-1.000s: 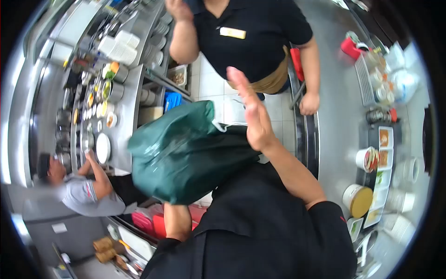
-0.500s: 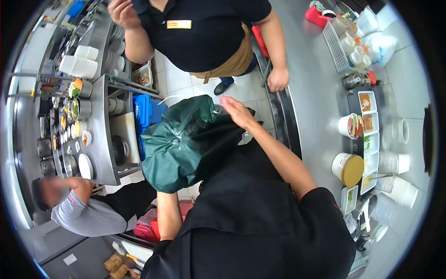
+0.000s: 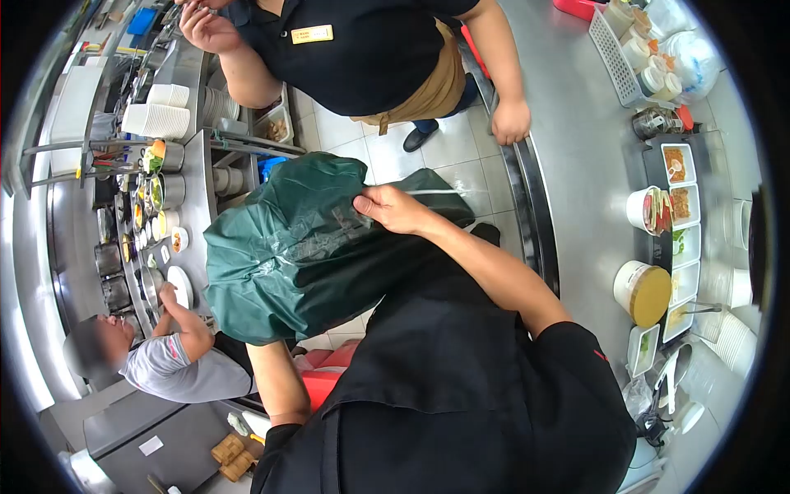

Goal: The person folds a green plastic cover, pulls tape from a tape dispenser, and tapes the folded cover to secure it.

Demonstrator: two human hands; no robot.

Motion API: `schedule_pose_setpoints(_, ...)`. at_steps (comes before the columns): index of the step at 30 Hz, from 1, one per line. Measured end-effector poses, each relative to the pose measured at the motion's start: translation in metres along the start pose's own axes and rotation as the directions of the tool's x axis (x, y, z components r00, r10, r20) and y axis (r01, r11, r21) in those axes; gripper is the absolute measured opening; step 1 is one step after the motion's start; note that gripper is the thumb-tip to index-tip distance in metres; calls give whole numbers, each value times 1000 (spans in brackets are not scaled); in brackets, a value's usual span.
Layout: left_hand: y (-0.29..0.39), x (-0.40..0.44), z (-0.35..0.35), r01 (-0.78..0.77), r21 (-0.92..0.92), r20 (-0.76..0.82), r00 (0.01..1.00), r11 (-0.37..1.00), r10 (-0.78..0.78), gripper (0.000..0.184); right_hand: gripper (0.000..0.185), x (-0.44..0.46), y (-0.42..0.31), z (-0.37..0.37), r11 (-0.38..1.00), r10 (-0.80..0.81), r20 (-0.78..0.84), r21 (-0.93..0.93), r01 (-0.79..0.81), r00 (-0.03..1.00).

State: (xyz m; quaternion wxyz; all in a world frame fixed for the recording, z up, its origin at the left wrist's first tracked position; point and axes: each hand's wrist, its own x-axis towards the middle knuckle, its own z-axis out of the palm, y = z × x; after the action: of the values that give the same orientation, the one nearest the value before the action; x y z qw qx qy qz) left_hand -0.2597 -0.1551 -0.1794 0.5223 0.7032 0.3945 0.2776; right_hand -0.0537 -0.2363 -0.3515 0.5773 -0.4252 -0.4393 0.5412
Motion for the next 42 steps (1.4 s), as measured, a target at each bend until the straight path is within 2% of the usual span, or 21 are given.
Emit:
schedule_pose_setpoints(1, 2, 0, -1, -1, 0, 8, 1000, 1000, 1, 29, 42, -1, -5, 3, 1000, -8, -66, -4, 8, 998)
schedule_pose_setpoints(3, 5, 1, -2, 0, -9, 29, 1000, 1000, 0, 29, 41, -2, -15, -1, 994, -10, -132, 103, 24, 991)
schedule_pose_setpoints(4, 7, 2, -2, -2, -12, 43, 999, 1000, 3, 29, 41, -2, -23, -4, 995, -61, -202, 67, 76, 977)
schedule_pose_setpoints(9, 22, 15, 2, -32, -5, 169, 985, 999, 32, 29, 41, -11, -79, -18, 985, -150, -263, 41, 166, 953)
schedule_pose_setpoints(11, 31, 23, 5, -61, -2, 230, 971, 998, 59, 30, 39, -10, -95, -20, 969, -201, -261, 85, 230, 944)
schedule_pose_setpoints(13, 39, 36, 12, -92, -13, 282, 955, 996, 92, 30, 35, -20, -124, -22, 974, -196, -274, 61, 220, 942)
schedule_pose_setpoints(15, 48, 63, 31, -161, -32, 363, 918, 986, 162, 30, 28, -31, -144, -25, 975, -124, -322, 135, 176, 938)
schedule_pose_setpoints(17, 56, 77, 41, -181, -59, 402, 896, 982, 189, 30, 20, -45, -156, -32, 959, -125, -330, 202, 199, 936)
schedule_pose_setpoints(21, 49, 86, 51, -118, -101, 441, 885, 988, 151, 30, 15, -82, -174, -44, 949, -128, -492, 191, 250, 861)
schedule_pose_setpoints(23, 46, 91, 62, -72, -127, 444, 888, 989, 122, 30, 14, -112, -191, -43, 927, -89, -553, 259, 273, 828)
schedule_pose_setpoints(28, 41, 100, 100, 56, -191, 462, 886, 980, 39, 31, 10, -199, -224, -38, 941, -72, -671, 200, 274, 738)
schedule_pose_setpoints(30, 37, 111, 125, 106, -202, 483, 875, 974, 5, 31, 22, -227, -230, -42, 929, -60, -781, 185, 322, 621)
schedule_pose_setpoints(31, 38, 114, 138, 122, -206, 497, 868, 971, -3, 31, 22, -237, -235, -44, 929, -68, -782, 177, 325, 620)
schedule_pose_setpoints(33, 37, 128, 167, 149, -209, 530, 848, 966, -16, 31, 30, -250, -246, -46, 849, -157, -851, 143, 509, 501)
schedule_pose_setpoints(34, 37, 137, 182, 157, -208, 549, 836, 966, -18, 31, 30, -255, -248, -49, 847, -155, -856, 142, 512, 493)
schedule_pose_setpoints(36, 39, 158, 212, 164, -204, 587, 809, 965, -13, 31, 38, -258, -256, -58, 829, -281, -913, -76, 553, 295)
schedule_pose_setpoints(37, 40, 171, 227, 165, -200, 609, 793, 966, -10, 31, 44, -255, -264, -59, 813, -342, -904, -149, 562, 256)
schedule_pose_setpoints(39, 41, 200, 263, 157, -182, 656, 754, 971, 1, 31, 41, -249, -272, -68, 769, -386, -907, -216, 602, 168)
schedule_pose_setpoints(40, 45, 219, 285, 139, -169, 682, 731, 976, 14, 31, 37, -251, -272, -75, 766, -441, -883, -275, 580, 163)
schedule_pose_setpoints(42, 52, 253, 325, 88, -134, 733, 679, 987, 39, 32, 35, -234, -284, -78, 718, -488, -872, -375, 587, 40)
